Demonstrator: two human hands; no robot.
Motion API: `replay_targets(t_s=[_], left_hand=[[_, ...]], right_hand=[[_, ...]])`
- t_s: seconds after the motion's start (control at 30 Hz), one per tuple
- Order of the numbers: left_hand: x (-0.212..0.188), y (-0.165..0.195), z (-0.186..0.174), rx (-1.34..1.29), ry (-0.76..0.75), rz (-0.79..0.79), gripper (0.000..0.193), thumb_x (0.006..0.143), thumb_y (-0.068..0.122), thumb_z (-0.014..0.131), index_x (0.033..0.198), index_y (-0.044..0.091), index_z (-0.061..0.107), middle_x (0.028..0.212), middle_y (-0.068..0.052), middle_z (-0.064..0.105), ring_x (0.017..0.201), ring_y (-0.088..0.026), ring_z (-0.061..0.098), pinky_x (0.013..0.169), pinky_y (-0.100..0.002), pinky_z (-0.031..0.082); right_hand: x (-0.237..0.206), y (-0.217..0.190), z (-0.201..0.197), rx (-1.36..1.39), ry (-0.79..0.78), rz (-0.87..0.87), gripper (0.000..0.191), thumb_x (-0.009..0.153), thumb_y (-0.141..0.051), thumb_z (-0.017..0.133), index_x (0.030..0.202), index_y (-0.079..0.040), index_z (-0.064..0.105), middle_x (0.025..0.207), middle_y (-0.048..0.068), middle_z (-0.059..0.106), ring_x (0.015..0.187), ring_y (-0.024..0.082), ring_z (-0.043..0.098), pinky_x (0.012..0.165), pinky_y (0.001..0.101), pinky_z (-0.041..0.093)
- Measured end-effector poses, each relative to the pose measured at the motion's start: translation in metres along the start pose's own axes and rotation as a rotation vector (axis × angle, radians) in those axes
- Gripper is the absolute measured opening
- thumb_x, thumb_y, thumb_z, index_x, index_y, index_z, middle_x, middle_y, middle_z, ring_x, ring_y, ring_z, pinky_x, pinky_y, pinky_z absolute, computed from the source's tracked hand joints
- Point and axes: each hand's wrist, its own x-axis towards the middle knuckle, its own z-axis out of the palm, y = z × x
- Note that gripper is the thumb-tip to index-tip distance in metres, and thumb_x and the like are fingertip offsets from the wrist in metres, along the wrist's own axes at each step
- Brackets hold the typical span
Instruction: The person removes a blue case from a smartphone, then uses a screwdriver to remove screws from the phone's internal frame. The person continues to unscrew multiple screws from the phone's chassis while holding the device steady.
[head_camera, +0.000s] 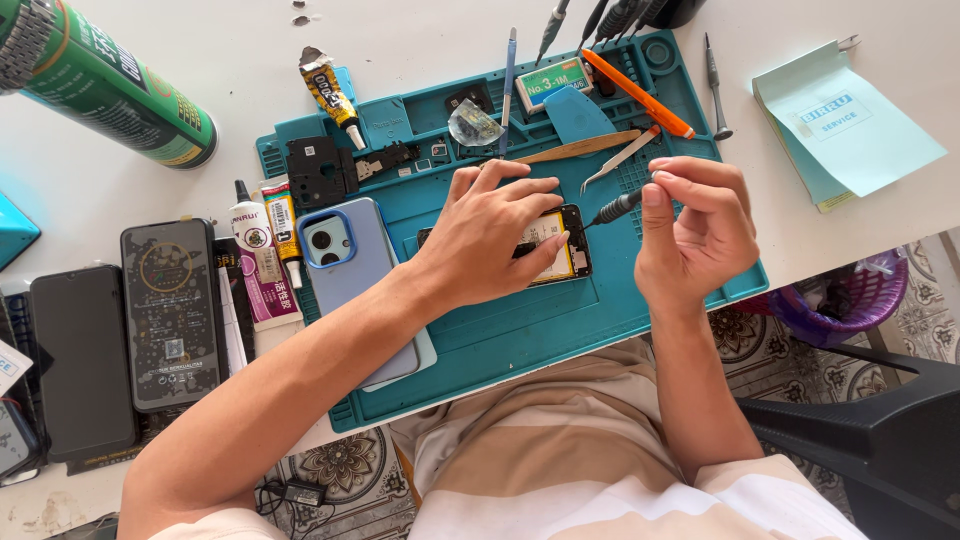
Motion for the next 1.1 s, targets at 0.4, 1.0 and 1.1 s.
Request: replay_targets(t_s=[0.4,1.0,1.1], left_hand=[[0.001,0.011,-0.022,-0.281,0.041,0.048,0.047,0.106,0.036,0.057,0.142,0.006,0.058,0.122,-0.01,0.07,0.127,-0.026,0.057,0.108,-0.041,0.039],[0.0,0.004,-0.02,-0.716,-0.057,0.004,0.062,0.091,0.047,0.067,0.137,0.005,0.059,0.14,-0.01,0.065,0.098,-0.02,0.059,0.098,-0.039,0.044],[0.001,0.004,-0.011,-0.606,0.006,0.086,0.067,0.092,0.047,0.069,0.136,-0.002,0.056,0.137,-0.019,0.059,0.116,-0.027,0.051,0.106,-0.043,0.037]], right_hand=[[0.006,-0.011,0.002,-0.012,-0.119,-0.115,0.012,0.1,0.001,0.078,0.104,0.002,0.067,0.109,0.016,0.071,0.093,0.02,0.072,0.078,0.0268,0.062],[0.01,-0.015,0.0,-0.091,-0.101,-0.136,0.012,0.101,-0.004,0.081,0.103,-0.003,0.069,0.107,0.01,0.074,0.097,0.022,0.068,0.082,0.0298,0.055],[0.008,-0.014,-0.001,-0.094,-0.14,-0.193,0.012,0.098,-0.004,0.081,0.101,-0.003,0.07,0.105,0.012,0.074,0.095,0.023,0.067,0.081,0.031,0.055]])
